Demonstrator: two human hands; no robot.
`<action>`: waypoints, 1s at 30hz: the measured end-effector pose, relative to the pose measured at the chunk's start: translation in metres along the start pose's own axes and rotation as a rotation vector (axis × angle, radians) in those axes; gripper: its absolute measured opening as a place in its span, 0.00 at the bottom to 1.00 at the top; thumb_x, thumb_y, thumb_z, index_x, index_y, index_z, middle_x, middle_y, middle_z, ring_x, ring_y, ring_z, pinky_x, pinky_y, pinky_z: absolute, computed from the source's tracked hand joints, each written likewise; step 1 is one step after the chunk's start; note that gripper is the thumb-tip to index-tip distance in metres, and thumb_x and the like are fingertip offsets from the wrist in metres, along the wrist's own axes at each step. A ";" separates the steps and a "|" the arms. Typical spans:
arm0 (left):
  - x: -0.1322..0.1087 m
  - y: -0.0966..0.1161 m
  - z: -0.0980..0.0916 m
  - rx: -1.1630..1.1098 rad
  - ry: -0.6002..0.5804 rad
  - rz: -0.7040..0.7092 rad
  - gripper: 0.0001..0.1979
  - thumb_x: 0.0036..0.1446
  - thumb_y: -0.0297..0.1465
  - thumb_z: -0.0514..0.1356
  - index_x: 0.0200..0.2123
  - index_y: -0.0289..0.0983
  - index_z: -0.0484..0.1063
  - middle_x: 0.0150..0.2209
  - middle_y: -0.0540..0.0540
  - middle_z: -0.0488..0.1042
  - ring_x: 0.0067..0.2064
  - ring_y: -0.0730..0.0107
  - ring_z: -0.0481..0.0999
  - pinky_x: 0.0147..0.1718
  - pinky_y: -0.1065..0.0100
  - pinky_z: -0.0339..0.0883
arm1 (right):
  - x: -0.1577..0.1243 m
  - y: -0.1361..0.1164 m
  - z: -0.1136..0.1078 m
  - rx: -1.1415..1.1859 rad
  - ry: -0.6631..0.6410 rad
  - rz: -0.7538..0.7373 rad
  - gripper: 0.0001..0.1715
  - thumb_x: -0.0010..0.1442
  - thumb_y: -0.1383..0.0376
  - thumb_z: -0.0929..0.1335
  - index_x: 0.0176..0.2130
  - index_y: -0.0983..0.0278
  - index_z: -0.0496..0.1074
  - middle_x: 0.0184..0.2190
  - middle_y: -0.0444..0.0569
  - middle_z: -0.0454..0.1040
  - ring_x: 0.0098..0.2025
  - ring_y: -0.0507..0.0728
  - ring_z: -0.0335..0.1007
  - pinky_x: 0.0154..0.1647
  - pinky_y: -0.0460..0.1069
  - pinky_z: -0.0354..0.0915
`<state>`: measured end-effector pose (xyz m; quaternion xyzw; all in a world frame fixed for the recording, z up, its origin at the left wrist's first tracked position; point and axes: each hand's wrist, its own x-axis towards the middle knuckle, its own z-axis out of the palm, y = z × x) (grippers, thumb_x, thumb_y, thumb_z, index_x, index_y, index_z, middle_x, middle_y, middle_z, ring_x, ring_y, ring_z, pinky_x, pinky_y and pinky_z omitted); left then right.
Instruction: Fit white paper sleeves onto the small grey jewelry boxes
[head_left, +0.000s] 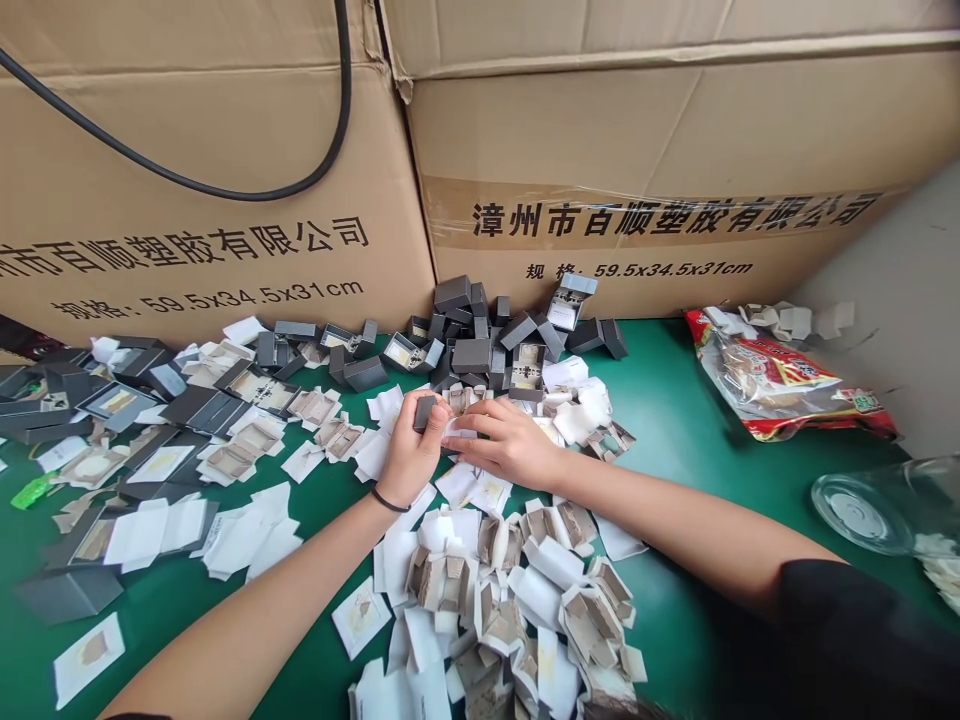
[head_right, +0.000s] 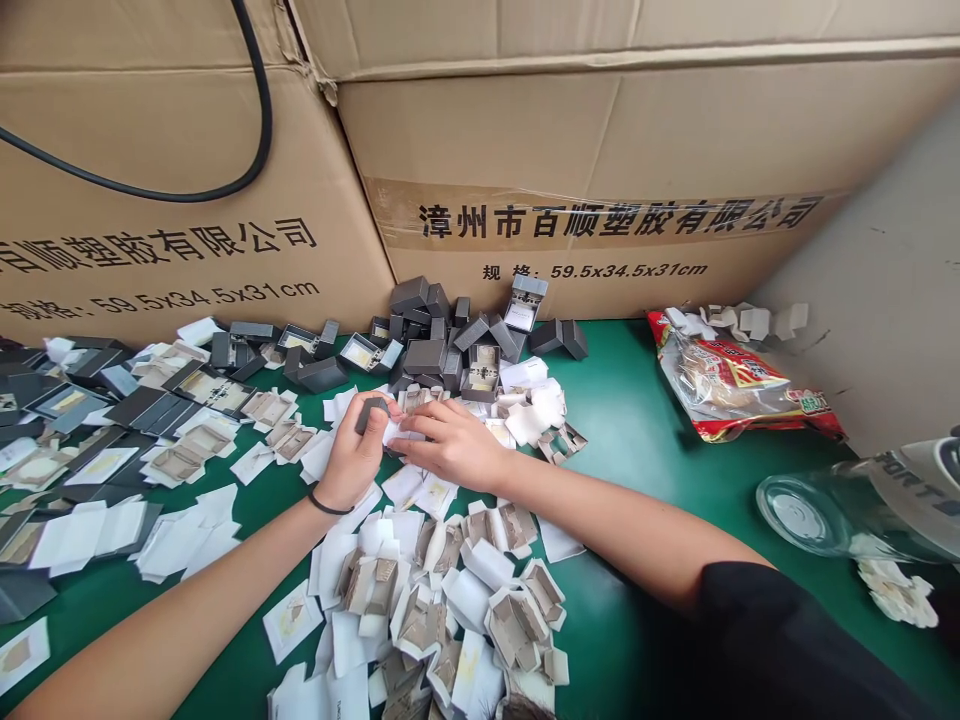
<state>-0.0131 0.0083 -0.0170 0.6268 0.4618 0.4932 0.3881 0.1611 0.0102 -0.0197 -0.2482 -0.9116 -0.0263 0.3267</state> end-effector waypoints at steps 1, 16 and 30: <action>0.000 0.000 0.000 0.004 -0.003 0.003 0.18 0.58 0.48 0.50 0.36 0.38 0.61 0.32 0.48 0.66 0.35 0.71 0.69 0.39 0.67 0.66 | 0.000 -0.001 0.000 -0.006 0.007 -0.015 0.13 0.64 0.62 0.63 0.45 0.62 0.73 0.41 0.50 0.74 0.46 0.56 0.63 0.40 0.50 0.60; -0.001 0.005 0.001 0.122 -0.045 0.003 0.17 0.58 0.46 0.51 0.39 0.39 0.59 0.36 0.47 0.65 0.38 0.69 0.68 0.42 0.67 0.64 | 0.004 -0.007 0.005 -0.031 -0.040 0.016 0.12 0.64 0.64 0.61 0.34 0.63 0.72 0.31 0.49 0.72 0.39 0.55 0.62 0.37 0.50 0.56; -0.004 0.009 0.005 0.252 -0.048 0.019 0.17 0.57 0.46 0.52 0.41 0.39 0.59 0.39 0.45 0.68 0.40 0.66 0.70 0.42 0.64 0.64 | 0.012 -0.014 0.016 0.267 0.026 0.445 0.03 0.55 0.67 0.66 0.33 0.63 0.70 0.33 0.47 0.70 0.37 0.55 0.60 0.40 0.50 0.58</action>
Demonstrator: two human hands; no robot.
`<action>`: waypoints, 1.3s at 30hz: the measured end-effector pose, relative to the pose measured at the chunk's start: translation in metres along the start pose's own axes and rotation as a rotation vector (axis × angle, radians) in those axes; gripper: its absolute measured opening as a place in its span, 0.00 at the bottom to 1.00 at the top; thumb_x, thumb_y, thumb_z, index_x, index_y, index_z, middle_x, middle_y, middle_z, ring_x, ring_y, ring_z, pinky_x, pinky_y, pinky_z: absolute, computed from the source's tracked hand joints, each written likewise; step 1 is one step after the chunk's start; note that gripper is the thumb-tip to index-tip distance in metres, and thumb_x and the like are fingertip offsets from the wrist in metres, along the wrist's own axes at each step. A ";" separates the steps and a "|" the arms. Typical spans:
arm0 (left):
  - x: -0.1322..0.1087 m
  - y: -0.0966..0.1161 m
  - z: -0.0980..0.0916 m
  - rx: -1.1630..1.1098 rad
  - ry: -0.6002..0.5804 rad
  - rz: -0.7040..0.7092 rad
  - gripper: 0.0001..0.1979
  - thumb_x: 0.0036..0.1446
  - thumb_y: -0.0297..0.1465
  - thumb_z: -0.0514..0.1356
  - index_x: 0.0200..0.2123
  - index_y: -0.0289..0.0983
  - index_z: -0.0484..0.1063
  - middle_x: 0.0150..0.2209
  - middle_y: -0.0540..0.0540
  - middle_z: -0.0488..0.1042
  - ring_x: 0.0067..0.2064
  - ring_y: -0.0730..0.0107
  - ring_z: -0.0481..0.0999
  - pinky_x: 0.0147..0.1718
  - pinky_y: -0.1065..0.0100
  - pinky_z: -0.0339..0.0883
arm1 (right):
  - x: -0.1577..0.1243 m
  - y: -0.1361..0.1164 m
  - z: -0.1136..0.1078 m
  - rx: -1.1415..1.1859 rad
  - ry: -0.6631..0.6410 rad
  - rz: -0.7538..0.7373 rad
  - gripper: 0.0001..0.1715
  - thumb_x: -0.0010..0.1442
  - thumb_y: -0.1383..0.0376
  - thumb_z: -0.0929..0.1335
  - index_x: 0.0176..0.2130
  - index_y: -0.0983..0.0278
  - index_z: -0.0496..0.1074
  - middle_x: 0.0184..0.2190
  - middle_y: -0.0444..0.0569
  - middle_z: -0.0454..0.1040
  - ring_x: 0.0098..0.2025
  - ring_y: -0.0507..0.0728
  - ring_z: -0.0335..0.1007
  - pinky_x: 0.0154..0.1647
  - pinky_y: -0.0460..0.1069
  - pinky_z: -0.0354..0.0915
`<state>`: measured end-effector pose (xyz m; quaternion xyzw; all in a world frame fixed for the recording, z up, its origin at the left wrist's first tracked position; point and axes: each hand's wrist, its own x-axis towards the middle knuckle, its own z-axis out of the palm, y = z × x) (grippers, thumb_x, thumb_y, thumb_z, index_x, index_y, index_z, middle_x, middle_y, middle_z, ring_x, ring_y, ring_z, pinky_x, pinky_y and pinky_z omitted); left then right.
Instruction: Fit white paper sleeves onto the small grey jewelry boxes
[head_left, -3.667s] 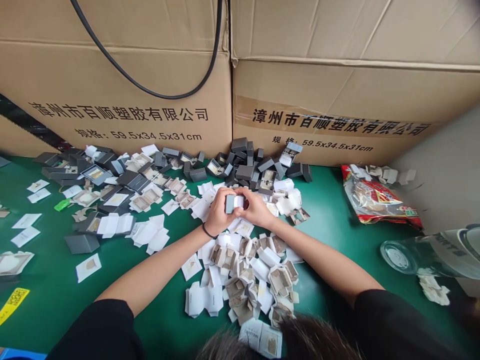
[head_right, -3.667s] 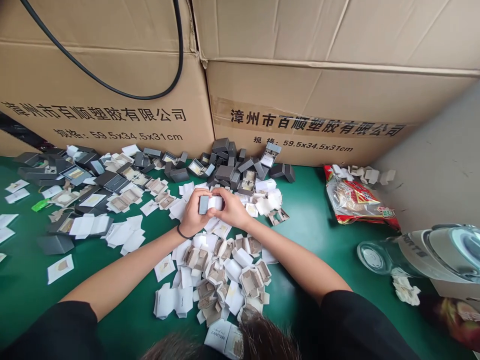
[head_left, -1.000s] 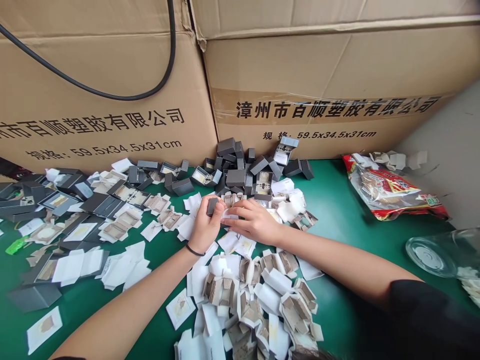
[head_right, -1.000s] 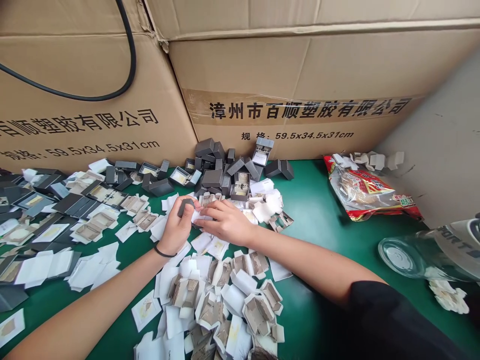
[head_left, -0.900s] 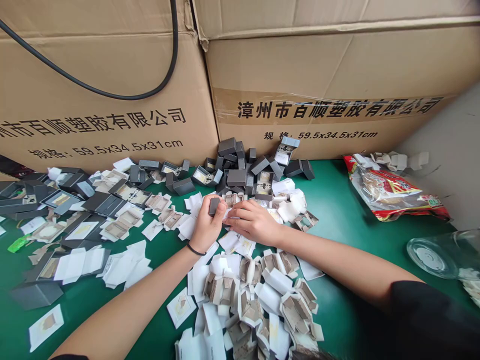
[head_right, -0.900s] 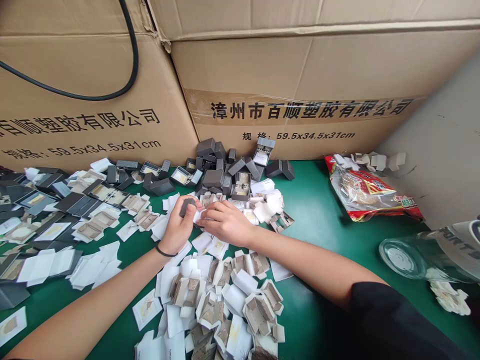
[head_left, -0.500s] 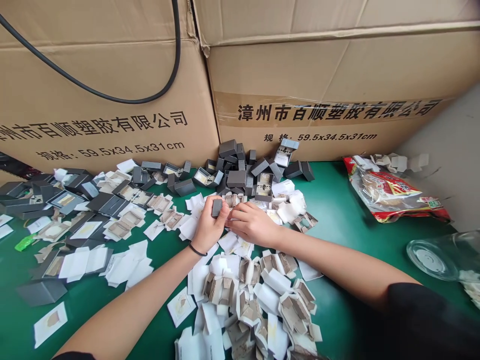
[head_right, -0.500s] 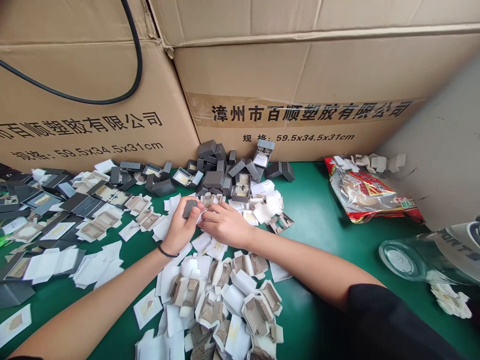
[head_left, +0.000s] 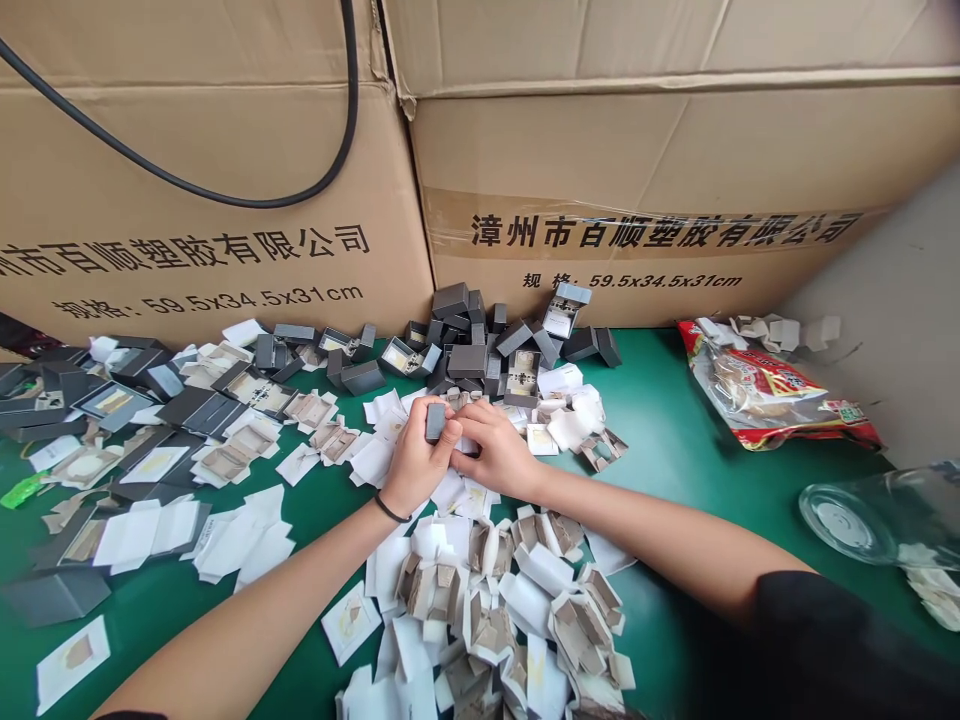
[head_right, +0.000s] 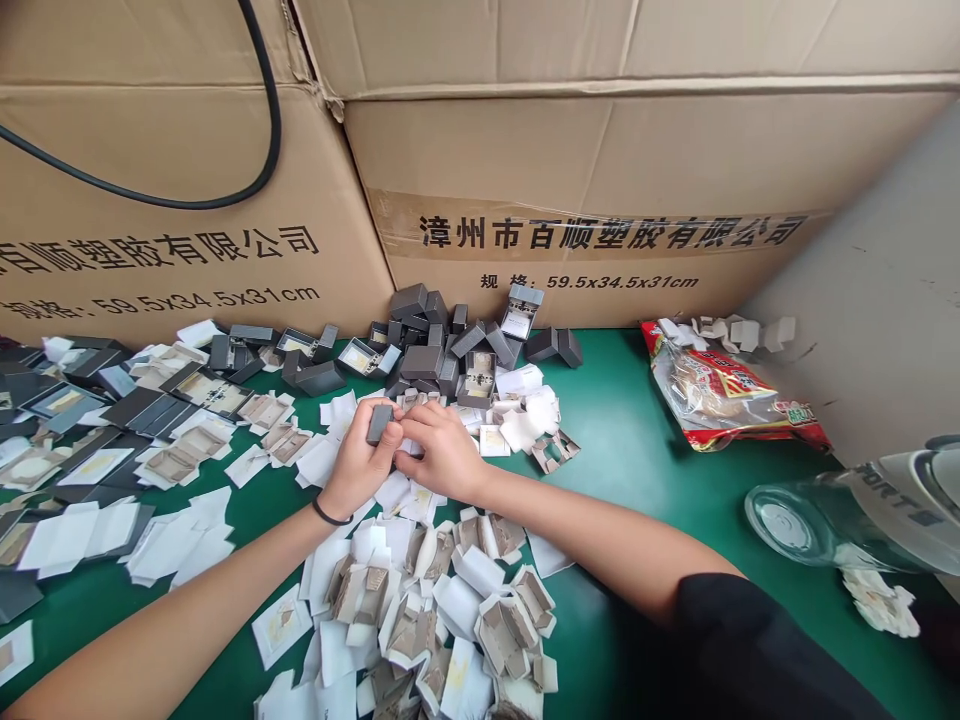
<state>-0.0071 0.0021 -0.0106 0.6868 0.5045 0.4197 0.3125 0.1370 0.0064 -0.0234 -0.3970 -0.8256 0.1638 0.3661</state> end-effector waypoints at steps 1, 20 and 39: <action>0.000 0.000 0.000 0.015 0.003 -0.007 0.17 0.57 0.46 0.53 0.41 0.39 0.59 0.38 0.45 0.68 0.40 0.66 0.70 0.41 0.64 0.64 | 0.000 0.000 0.001 0.006 -0.001 0.016 0.03 0.55 0.67 0.66 0.34 0.63 0.70 0.33 0.47 0.70 0.37 0.55 0.60 0.40 0.50 0.58; 0.002 -0.004 -0.001 -0.048 0.018 -0.042 0.16 0.58 0.46 0.51 0.40 0.39 0.59 0.37 0.45 0.68 0.39 0.67 0.71 0.43 0.63 0.65 | -0.007 -0.010 -0.016 -0.477 -0.096 -0.392 0.09 0.61 0.70 0.63 0.30 0.66 0.69 0.32 0.50 0.67 0.38 0.56 0.59 0.40 0.52 0.54; 0.004 -0.010 -0.002 -0.225 0.105 -0.010 0.22 0.58 0.51 0.44 0.39 0.39 0.61 0.36 0.44 0.68 0.39 0.67 0.70 0.44 0.63 0.66 | -0.002 0.007 -0.021 0.140 0.177 0.026 0.13 0.63 0.65 0.59 0.38 0.64 0.73 0.36 0.51 0.72 0.42 0.54 0.68 0.44 0.49 0.66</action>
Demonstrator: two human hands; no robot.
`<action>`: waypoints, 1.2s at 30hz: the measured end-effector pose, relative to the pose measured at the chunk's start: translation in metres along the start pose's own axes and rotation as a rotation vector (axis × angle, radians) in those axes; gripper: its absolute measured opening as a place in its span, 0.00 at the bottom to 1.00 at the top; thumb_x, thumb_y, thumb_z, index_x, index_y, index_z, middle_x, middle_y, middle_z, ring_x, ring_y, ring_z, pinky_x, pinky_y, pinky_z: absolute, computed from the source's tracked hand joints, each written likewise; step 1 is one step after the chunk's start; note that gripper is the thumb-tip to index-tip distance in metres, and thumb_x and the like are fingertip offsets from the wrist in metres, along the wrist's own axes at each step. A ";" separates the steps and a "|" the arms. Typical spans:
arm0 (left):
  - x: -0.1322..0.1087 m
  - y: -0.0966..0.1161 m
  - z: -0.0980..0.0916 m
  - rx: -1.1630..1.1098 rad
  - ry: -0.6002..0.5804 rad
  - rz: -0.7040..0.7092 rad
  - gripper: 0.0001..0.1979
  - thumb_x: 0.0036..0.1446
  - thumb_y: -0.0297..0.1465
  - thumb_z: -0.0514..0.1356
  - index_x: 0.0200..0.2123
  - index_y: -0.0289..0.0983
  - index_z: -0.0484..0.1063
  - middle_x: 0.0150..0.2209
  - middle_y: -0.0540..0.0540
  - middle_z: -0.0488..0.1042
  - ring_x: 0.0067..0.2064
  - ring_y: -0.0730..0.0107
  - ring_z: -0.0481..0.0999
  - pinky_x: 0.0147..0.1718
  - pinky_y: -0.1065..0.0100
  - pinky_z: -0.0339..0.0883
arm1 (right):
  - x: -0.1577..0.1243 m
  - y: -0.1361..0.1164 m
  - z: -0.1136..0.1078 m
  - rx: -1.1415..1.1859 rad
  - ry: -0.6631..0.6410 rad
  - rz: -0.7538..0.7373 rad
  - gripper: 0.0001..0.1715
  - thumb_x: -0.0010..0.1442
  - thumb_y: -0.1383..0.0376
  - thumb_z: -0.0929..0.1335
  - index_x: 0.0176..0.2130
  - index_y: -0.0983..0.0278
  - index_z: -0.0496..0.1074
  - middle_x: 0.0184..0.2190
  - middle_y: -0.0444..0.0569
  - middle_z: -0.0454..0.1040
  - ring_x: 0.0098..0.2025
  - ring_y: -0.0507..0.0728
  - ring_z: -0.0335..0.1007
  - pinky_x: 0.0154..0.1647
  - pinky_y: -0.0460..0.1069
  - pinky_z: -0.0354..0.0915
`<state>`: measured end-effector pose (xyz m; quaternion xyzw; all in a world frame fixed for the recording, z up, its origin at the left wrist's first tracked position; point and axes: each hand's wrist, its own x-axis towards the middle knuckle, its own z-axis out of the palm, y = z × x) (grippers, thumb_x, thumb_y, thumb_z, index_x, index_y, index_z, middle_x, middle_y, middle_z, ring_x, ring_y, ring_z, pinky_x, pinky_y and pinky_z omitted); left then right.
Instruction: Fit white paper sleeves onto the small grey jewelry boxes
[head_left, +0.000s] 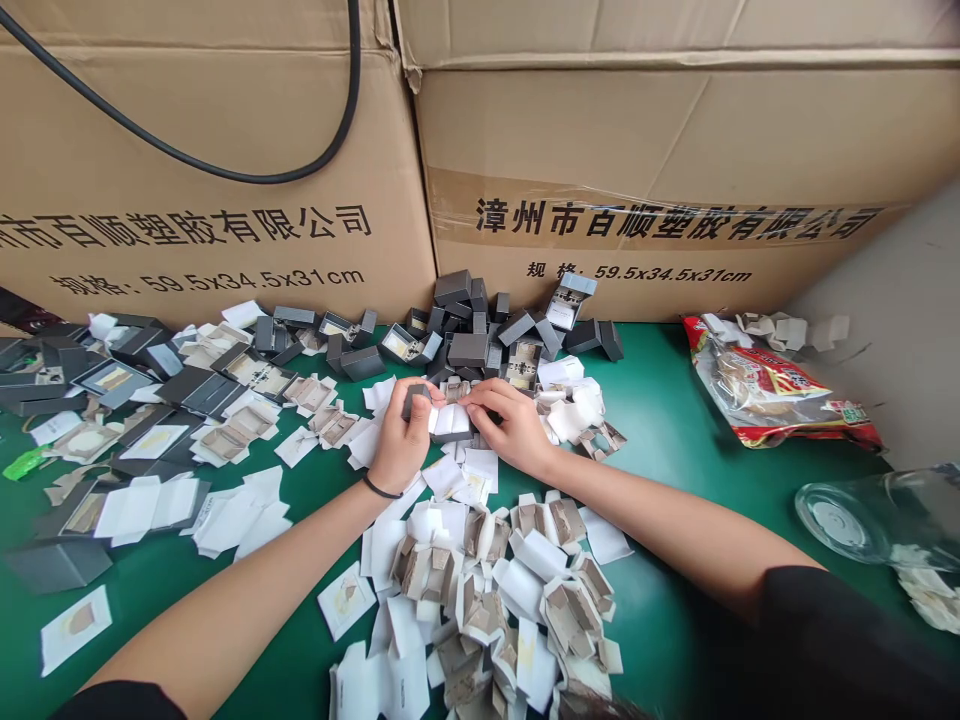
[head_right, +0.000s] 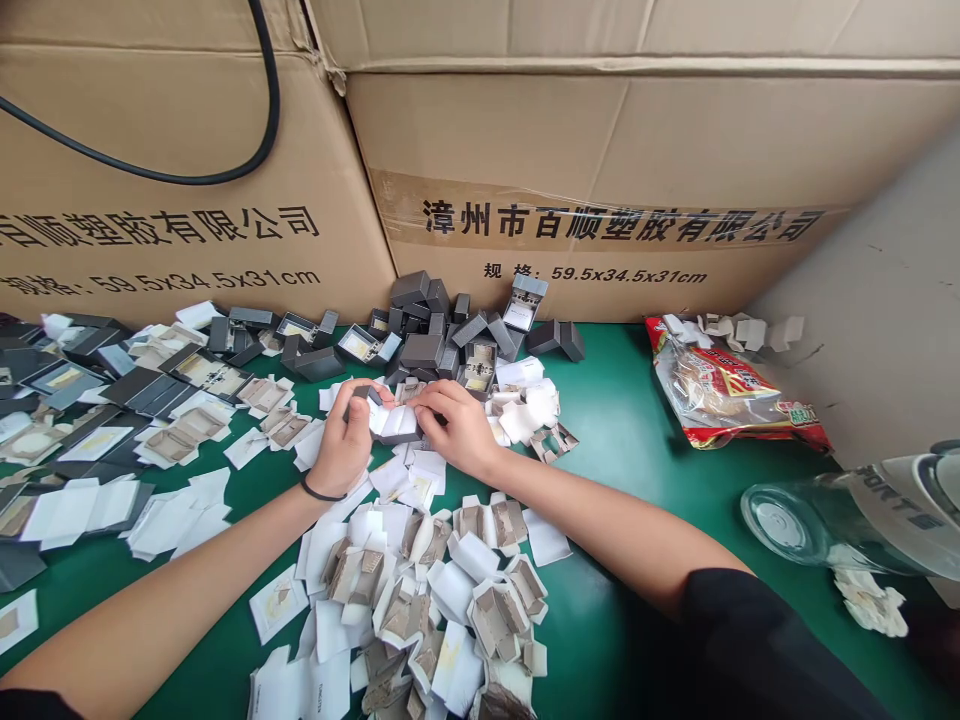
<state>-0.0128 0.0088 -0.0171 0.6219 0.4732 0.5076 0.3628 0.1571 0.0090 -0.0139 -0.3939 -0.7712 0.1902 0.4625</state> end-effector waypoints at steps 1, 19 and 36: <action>0.000 0.001 -0.001 -0.018 -0.008 0.017 0.24 0.57 0.53 0.43 0.40 0.39 0.61 0.37 0.44 0.68 0.40 0.66 0.71 0.45 0.62 0.66 | 0.000 -0.001 -0.001 0.006 -0.009 0.023 0.14 0.64 0.65 0.59 0.40 0.64 0.72 0.38 0.52 0.73 0.43 0.55 0.68 0.45 0.50 0.66; -0.008 0.012 0.003 0.104 -0.159 0.188 0.25 0.51 0.47 0.59 0.47 0.39 0.61 0.48 0.41 0.66 0.53 0.61 0.67 0.51 0.61 0.63 | 0.006 0.003 -0.005 0.367 -0.179 0.470 0.13 0.55 0.61 0.66 0.37 0.66 0.74 0.34 0.47 0.77 0.33 0.52 0.71 0.34 0.47 0.65; -0.002 0.011 -0.001 -0.134 -0.261 -0.181 0.16 0.56 0.39 0.57 0.45 0.37 0.63 0.31 0.50 0.66 0.29 0.75 0.67 0.28 0.71 0.65 | 0.007 0.007 -0.004 0.513 -0.159 0.587 0.20 0.59 0.52 0.62 0.42 0.64 0.70 0.22 0.41 0.70 0.19 0.49 0.65 0.21 0.44 0.63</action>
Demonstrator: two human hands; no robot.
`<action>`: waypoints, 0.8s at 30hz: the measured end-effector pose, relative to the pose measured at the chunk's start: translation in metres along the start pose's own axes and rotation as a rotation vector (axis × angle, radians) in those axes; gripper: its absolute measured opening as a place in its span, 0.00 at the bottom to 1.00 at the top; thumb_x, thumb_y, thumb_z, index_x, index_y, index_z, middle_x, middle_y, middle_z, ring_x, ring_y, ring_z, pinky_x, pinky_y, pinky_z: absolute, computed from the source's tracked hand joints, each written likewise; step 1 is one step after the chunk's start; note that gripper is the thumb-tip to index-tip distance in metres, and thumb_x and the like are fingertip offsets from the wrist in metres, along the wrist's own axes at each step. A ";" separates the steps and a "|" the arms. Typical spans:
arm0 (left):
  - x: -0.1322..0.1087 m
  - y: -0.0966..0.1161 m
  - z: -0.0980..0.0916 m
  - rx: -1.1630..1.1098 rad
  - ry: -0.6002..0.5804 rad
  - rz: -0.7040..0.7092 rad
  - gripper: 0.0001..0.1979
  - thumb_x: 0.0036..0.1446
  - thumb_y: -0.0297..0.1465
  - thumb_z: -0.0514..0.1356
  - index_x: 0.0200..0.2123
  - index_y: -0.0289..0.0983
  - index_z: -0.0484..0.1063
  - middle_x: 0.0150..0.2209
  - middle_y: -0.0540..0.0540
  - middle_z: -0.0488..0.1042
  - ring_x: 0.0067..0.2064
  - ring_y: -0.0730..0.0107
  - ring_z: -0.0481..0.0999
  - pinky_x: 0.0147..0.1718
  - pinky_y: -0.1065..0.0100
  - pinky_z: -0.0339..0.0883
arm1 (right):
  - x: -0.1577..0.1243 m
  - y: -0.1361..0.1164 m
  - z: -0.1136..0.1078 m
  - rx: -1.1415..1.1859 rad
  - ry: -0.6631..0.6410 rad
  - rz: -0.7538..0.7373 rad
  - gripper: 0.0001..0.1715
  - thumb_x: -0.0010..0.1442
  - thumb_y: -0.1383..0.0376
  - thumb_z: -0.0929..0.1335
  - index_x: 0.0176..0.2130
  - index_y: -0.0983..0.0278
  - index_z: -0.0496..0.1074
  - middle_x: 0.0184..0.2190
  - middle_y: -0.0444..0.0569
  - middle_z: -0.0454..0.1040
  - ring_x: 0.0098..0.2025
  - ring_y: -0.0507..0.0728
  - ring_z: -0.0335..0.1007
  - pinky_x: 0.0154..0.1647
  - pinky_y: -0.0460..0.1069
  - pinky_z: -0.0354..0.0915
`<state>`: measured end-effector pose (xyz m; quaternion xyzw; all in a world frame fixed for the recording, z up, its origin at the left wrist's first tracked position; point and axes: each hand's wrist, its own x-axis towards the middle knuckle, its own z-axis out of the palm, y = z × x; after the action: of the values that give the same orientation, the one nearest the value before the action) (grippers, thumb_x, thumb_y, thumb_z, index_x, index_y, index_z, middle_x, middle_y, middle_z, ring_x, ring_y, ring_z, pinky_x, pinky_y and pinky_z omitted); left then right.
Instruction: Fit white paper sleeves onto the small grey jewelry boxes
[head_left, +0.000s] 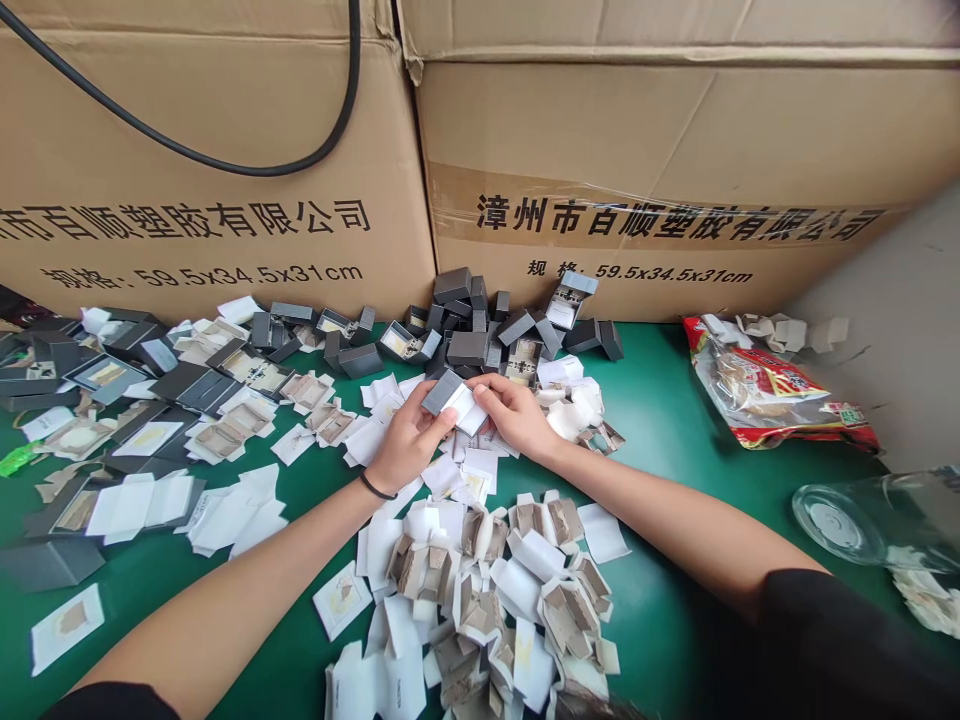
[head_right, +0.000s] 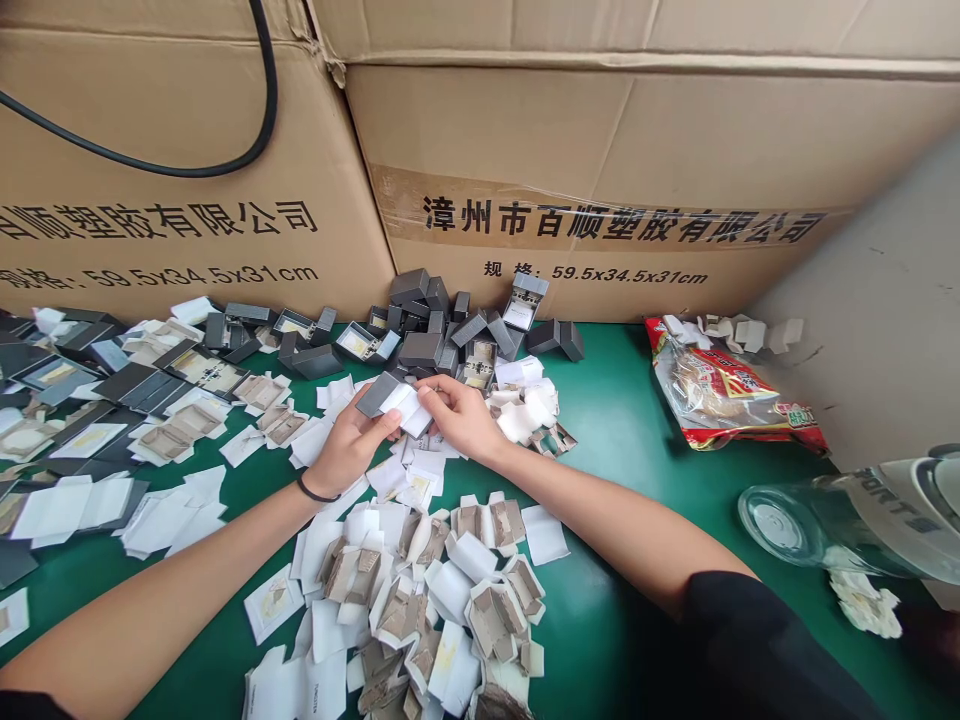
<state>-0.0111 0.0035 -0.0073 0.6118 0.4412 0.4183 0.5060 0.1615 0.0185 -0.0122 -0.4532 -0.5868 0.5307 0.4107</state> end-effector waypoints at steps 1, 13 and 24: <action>0.000 0.002 0.000 -0.014 -0.004 0.001 0.16 0.55 0.38 0.58 0.45 0.37 0.63 0.33 0.49 0.67 0.30 0.75 0.67 0.28 0.72 0.65 | 0.001 0.001 0.000 0.003 -0.012 0.014 0.19 0.59 0.52 0.63 0.41 0.64 0.70 0.22 0.41 0.70 0.19 0.49 0.65 0.21 0.44 0.63; 0.002 0.002 0.002 -0.057 -0.008 -0.049 0.21 0.53 0.40 0.60 0.47 0.37 0.60 0.32 0.49 0.69 0.30 0.75 0.69 0.28 0.72 0.65 | 0.004 0.002 -0.002 0.014 -0.056 0.046 0.17 0.58 0.52 0.63 0.29 0.64 0.64 0.19 0.39 0.67 0.18 0.48 0.65 0.19 0.43 0.58; -0.001 0.008 0.002 0.150 -0.057 -0.093 0.21 0.55 0.44 0.56 0.44 0.33 0.64 0.22 0.50 0.72 0.24 0.70 0.74 0.24 0.71 0.67 | 0.002 0.005 -0.001 0.020 -0.047 0.013 0.17 0.58 0.52 0.64 0.31 0.63 0.65 0.21 0.40 0.70 0.21 0.50 0.68 0.23 0.44 0.63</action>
<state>-0.0087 0.0016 0.0004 0.6385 0.4848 0.3423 0.4900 0.1622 0.0203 -0.0172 -0.4403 -0.5880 0.5496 0.3979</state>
